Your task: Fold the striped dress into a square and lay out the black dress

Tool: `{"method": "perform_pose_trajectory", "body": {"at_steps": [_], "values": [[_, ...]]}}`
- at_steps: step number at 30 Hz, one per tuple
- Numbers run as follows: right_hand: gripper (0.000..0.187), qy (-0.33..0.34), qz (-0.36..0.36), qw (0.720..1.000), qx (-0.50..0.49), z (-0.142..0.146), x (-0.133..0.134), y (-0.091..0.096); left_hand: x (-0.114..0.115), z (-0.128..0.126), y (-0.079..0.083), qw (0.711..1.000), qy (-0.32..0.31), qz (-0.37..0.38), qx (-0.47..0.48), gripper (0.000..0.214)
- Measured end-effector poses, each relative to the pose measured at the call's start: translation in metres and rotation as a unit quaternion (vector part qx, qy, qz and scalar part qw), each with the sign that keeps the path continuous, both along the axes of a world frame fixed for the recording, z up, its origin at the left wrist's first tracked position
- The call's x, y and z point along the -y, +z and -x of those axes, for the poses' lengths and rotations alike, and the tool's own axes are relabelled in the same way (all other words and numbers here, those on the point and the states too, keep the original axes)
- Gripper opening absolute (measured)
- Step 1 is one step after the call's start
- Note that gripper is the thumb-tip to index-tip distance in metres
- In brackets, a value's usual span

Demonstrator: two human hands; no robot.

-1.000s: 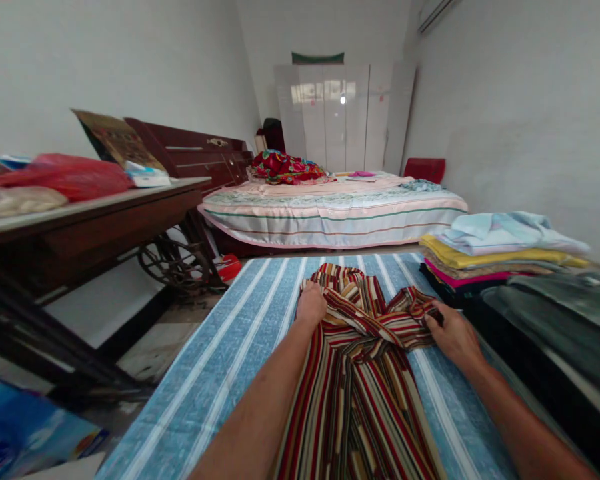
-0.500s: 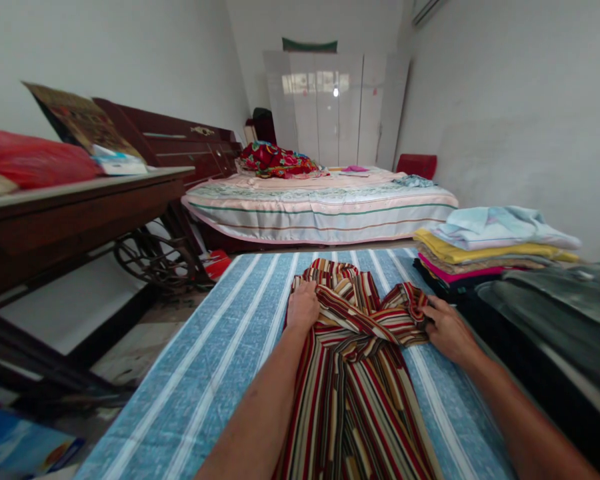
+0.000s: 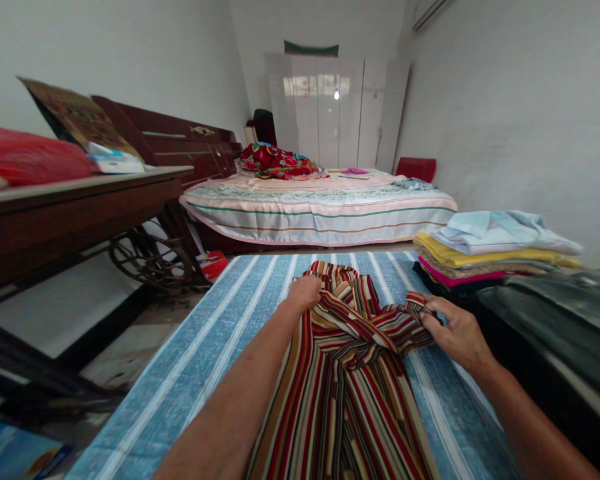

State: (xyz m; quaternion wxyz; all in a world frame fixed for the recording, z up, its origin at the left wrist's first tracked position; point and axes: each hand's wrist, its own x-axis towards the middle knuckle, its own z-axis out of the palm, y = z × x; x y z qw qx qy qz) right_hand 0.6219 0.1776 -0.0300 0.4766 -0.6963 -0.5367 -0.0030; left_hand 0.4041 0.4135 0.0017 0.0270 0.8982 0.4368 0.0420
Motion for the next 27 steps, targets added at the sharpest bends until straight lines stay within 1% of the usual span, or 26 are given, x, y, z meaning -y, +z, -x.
{"method": "perform_pose_trajectory", "body": {"at_steps": [2, 3, 4, 6, 7, 8, 10, 12, 15, 17, 19, 21, 23, 25, 27], "values": [[0.018, -0.016, -0.01, 0.995, -0.099, 0.009, 0.005, 0.021, -0.003, -0.002, 0.003, 1.0, 0.01, 0.001, 0.003, 0.016], [0.018, -0.024, -0.036, 0.986, -0.159, 0.013, 0.008, 0.032, -0.003, -0.003, 0.004, 1.0, 0.019, -0.002, 0.01, 0.018], [0.017, -0.029, -0.076, 0.972, -0.218, 0.016, 0.01, 0.043, -0.004, -0.003, 0.003, 0.999, 0.03, -0.007, 0.019, 0.019], [0.014, -0.035, -0.16, 0.934, -0.318, 0.02, 0.016, 0.061, -0.005, -0.004, 0.0, 0.998, 0.049, -0.017, 0.037, 0.022], [0.014, -0.045, -0.189, 0.917, -0.347, 0.021, 0.019, 0.068, -0.005, -0.004, -0.004, 0.997, 0.054, -0.021, 0.045, 0.023], [0.013, -0.061, -0.204, 0.907, -0.363, 0.021, 0.022, 0.074, -0.005, -0.004, -0.007, 0.997, 0.055, -0.025, 0.053, 0.022], [0.013, -0.093, -0.191, 0.902, -0.377, 0.02, 0.026, 0.081, -0.004, -0.004, -0.016, 0.996, 0.053, -0.034, 0.066, 0.021], [0.014, -0.114, -0.168, 0.892, -0.405, 0.017, 0.029, 0.084, -0.001, -0.004, -0.024, 0.995, 0.055, -0.045, 0.076, 0.021], [0.017, -0.131, -0.152, 0.852, -0.483, 0.014, 0.03, 0.089, 0.002, -0.003, -0.032, 0.993, 0.065, -0.058, 0.084, 0.025], [0.017, -0.122, -0.135, 0.824, -0.537, 0.014, 0.032, 0.097, 0.003, -0.004, -0.034, 0.992, 0.068, -0.063, 0.086, 0.027], [0.02, -0.1, -0.109, 0.806, -0.573, 0.015, 0.038, 0.109, 0.003, -0.005, -0.034, 0.992, 0.069, -0.065, 0.087, 0.028], [0.026, -0.08, -0.1, 0.806, -0.578, 0.019, 0.048, 0.122, 0.002, -0.006, -0.035, 0.992, 0.067, -0.066, 0.088, 0.029], [0.029, -0.067, -0.103, 0.82, -0.559, 0.023, 0.059, 0.131, 0.002, -0.007, -0.036, 0.992, 0.064, -0.067, 0.089, 0.03], [0.03, -0.072, -0.1, 0.835, -0.537, 0.025, 0.068, 0.134, 0.001, -0.009, -0.037, 0.992, 0.061, -0.069, 0.089, 0.031], [0.031, -0.105, -0.096, 0.849, -0.509, 0.024, 0.071, 0.131, 0.002, -0.009, -0.037, 0.992, 0.058, -0.071, 0.089, 0.033]]}}
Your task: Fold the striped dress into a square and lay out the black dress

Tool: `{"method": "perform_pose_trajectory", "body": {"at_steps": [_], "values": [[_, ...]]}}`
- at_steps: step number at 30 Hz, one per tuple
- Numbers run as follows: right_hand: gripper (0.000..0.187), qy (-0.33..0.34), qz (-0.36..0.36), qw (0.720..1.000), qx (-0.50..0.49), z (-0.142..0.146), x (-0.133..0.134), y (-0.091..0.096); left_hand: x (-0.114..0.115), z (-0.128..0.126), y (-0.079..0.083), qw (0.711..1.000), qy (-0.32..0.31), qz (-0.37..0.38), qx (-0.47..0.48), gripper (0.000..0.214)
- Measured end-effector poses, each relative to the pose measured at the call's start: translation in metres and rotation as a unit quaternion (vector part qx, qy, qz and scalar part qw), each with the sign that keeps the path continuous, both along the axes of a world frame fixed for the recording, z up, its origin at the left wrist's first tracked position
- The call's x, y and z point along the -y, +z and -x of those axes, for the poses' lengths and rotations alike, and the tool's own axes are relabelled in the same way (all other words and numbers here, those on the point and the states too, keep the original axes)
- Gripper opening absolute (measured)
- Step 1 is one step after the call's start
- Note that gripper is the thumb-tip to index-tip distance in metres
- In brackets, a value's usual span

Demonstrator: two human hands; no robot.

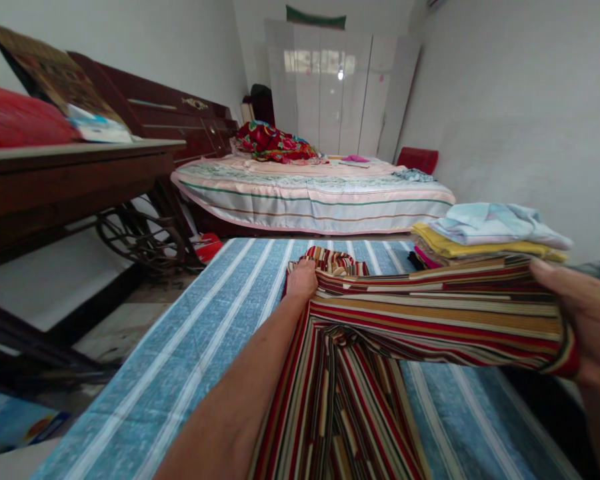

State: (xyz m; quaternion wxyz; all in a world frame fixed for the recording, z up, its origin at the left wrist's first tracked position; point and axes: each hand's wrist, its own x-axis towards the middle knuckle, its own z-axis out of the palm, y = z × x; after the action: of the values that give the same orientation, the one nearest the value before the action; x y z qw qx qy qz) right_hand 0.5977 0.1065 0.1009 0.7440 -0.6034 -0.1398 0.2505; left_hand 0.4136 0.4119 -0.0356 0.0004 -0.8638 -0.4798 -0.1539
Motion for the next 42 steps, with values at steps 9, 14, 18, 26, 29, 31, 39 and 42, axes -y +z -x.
{"method": "perform_pose_trajectory", "body": {"at_steps": [9, 14, 18, 26, 29, 31, 39, 42], "values": [[0.025, -0.109, 0.401, 0.813, 0.407, -0.019, -0.012, -0.06, 0.001, -0.002, -0.001, 1.0, 0.002, -0.003, -0.012, 0.034], [0.034, -0.057, 0.498, 0.687, 0.526, -0.019, -0.014, -0.098, 0.0, -0.004, -0.001, 1.0, 0.006, 0.008, -0.022, 0.033], [0.036, -0.023, 0.466, 0.684, 0.56, -0.029, -0.017, -0.118, -0.001, -0.004, 0.01, 1.0, 0.002, 0.018, -0.012, 0.029], [0.032, -0.013, 0.368, 0.747, 0.554, -0.048, -0.017, -0.136, 0.077, 0.034, 0.057, 0.995, -0.094, 0.001, 0.012, 0.015], [0.032, -0.011, 0.321, 0.788, 0.525, -0.049, -0.021, -0.138, 0.131, 0.054, 0.063, 0.985, -0.172, 0.016, 0.023, 0.012], [0.03, -0.01, 0.269, 0.838, 0.475, -0.05, -0.025, -0.14, 0.16, 0.061, 0.063, 0.981, -0.194, 0.025, -0.004, 0.013], [0.031, 0.007, 0.041, 0.989, 0.139, -0.036, -0.03, -0.118, 0.186, 0.051, 0.062, 0.982, -0.114, 0.027, -0.147, 0.016], [0.029, 0.011, -0.037, 0.999, 0.011, -0.024, -0.026, -0.095, 0.181, 0.051, 0.061, 0.984, -0.111, 0.041, -0.131, 0.017]]}}
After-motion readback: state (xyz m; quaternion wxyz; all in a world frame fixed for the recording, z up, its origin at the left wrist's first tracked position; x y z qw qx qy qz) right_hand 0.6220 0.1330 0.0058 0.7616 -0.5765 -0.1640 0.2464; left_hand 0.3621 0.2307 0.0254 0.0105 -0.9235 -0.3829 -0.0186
